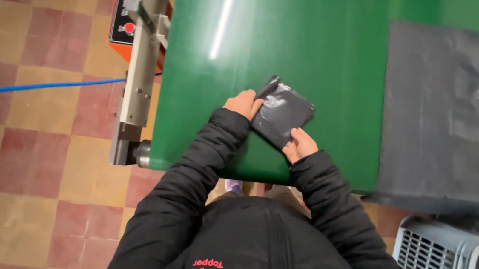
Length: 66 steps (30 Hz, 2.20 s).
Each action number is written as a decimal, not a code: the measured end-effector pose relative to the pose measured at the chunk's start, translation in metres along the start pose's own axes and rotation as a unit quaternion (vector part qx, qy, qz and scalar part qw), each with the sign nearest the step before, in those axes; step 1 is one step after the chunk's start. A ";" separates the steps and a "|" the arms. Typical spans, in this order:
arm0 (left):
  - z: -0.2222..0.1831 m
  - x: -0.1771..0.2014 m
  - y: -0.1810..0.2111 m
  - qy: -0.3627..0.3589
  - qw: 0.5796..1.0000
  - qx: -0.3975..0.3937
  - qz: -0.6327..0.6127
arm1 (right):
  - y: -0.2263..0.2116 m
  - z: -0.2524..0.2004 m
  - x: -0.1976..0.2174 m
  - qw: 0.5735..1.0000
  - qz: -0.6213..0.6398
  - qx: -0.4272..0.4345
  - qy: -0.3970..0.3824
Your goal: Folding black plastic bags on a conveyor belt and placing them into a plastic basket.
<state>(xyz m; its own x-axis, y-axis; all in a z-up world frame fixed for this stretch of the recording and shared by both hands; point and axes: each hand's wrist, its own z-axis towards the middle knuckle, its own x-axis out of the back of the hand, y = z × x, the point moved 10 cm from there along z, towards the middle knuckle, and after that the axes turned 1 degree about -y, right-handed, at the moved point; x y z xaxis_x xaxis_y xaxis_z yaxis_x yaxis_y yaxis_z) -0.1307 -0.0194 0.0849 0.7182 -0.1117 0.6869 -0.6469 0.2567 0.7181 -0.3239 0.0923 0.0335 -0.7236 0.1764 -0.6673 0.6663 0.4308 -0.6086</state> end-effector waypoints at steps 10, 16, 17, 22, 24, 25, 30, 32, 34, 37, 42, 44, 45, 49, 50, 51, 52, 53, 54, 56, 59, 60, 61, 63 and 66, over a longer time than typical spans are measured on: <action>-0.017 0.065 0.021 0.070 0.993 0.038 0.091 | -0.016 -0.192 0.217 0.976 0.010 -0.064 0.208; -0.043 -0.003 0.297 -0.091 0.938 -0.315 0.115 | -0.042 -0.228 0.336 0.921 0.203 0.102 0.315; -0.048 -0.038 0.344 -0.149 0.899 -0.391 0.129 | -0.061 -0.218 0.317 0.935 0.198 0.064 0.288; -0.078 -0.194 0.399 -0.016 0.816 -0.577 -0.007 | -0.147 -0.265 0.275 0.905 0.041 0.329 0.266; -0.081 -0.212 0.405 -0.097 0.821 -0.560 -0.066 | -0.144 -0.286 0.257 0.920 0.052 0.326 0.209; -0.070 -0.219 0.405 -0.182 0.833 -0.515 -0.086 | -0.156 -0.293 0.254 0.913 -0.089 0.328 0.228; -0.041 -0.161 0.409 -0.293 0.865 -0.387 -0.128 | -0.158 -0.322 0.408 0.796 -0.372 0.241 0.412; -0.025 -0.114 0.412 -0.317 0.862 -0.354 -0.178 | -0.186 -0.301 0.420 0.887 0.254 0.386 -0.009; 0.004 -0.102 0.394 -0.309 0.886 -0.274 -0.213 | -0.287 -0.297 0.288 0.875 -0.095 0.439 0.181; 0.065 -0.111 0.347 -0.269 0.920 -0.149 -0.243 | -0.354 -0.272 0.236 0.755 -0.413 0.406 0.308; 0.184 -0.187 0.225 -0.146 0.949 -0.036 -0.276 | -0.444 -0.115 0.244 0.794 -0.456 0.379 0.133; 0.210 -0.226 0.169 -0.105 0.983 0.003 -0.149 | -0.454 -0.053 0.308 0.754 -0.517 0.351 0.204; 0.209 -0.230 0.164 -0.100 0.984 0.010 -0.150 | -0.456 -0.037 0.318 0.755 -0.520 0.347 0.197; 0.210 -0.226 0.157 -0.042 0.998 0.019 -0.048 | -0.462 -0.006 0.328 0.743 -0.573 0.218 0.267; 0.207 -0.223 0.160 -0.025 0.999 0.012 -0.047 | -0.466 -0.011 0.313 0.753 -0.558 0.222 0.270; 0.198 -0.222 0.159 -0.028 0.998 0.027 -0.049 | -0.468 -0.011 0.301 0.755 -0.563 0.208 0.265; 0.189 -0.220 0.163 -0.031 0.998 0.026 -0.043 | -0.478 -0.017 0.259 0.629 -0.684 0.293 0.225; 0.195 -0.215 0.170 -0.028 0.999 0.014 -0.035 | -0.486 -0.018 0.212 0.477 -0.774 0.377 0.174; 0.197 -0.207 0.179 -0.025 0.999 0.018 -0.036 | -0.491 -0.008 0.211 0.477 -0.776 0.377 0.169; 0.191 -0.191 0.196 -0.031 0.999 0.022 -0.015 | -0.476 0.022 0.218 0.513 -0.806 0.276 0.105; 0.167 -0.116 0.294 0.118 0.969 -0.089 0.197 | -0.470 0.062 0.253 0.575 -0.803 0.111 0.111; 0.163 -0.122 0.299 0.122 0.969 -0.075 0.203 | -0.471 0.072 0.267 0.575 -0.805 0.110 0.094; 0.155 -0.140 0.320 0.073 0.971 -0.171 0.150 | -0.463 0.086 0.290 0.560 -0.823 0.036 0.088; 0.133 -0.164 0.341 0.033 0.962 -0.249 0.103 | -0.458 0.112 0.332 0.536 -0.841 -0.036 0.063; 0.104 -0.202 0.342 -0.023 0.955 -0.287 -0.071 | -0.428 0.118 0.346 0.496 -0.859 -0.126 -0.011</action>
<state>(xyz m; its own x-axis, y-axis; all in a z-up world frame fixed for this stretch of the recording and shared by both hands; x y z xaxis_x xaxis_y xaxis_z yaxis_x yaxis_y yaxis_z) -0.5232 -0.0091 0.2035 0.7683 -0.2227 0.6000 -0.2873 0.7178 0.6342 -0.8378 -0.1353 0.0123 -0.1801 -0.6512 0.7372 -0.9762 0.0260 -0.2154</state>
